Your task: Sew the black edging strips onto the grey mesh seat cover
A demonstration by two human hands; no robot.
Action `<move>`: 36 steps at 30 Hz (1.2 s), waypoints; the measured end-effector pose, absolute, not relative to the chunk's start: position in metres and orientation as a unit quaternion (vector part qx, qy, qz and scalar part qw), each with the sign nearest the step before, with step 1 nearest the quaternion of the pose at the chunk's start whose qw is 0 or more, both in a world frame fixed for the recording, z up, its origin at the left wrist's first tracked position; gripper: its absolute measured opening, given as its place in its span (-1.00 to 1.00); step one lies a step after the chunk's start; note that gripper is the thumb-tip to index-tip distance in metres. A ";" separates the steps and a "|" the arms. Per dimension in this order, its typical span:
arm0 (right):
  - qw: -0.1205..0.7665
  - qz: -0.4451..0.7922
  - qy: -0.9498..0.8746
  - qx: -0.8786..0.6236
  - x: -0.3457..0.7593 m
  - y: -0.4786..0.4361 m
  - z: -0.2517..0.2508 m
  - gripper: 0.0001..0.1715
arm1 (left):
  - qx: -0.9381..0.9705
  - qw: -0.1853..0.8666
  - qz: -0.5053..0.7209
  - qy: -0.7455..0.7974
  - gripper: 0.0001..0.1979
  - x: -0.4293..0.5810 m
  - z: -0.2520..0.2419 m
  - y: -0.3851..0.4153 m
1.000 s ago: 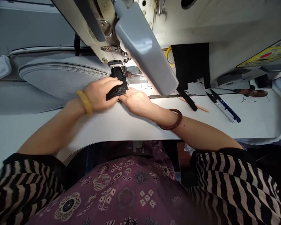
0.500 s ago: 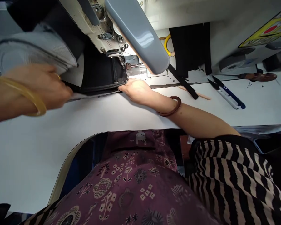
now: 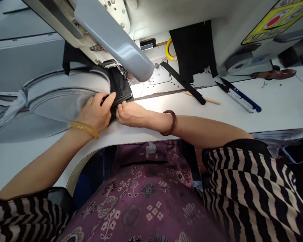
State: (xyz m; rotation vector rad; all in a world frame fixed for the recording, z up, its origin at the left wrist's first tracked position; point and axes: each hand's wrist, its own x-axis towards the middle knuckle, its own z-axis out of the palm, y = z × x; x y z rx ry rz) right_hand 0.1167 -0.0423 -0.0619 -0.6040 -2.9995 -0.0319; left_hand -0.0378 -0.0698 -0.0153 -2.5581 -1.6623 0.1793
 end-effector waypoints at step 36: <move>0.115 -0.045 -0.968 -0.218 0.120 -0.063 -0.070 -0.52 | -0.922 0.003 -0.079 -0.379 -0.60 -0.080 -0.061 -0.029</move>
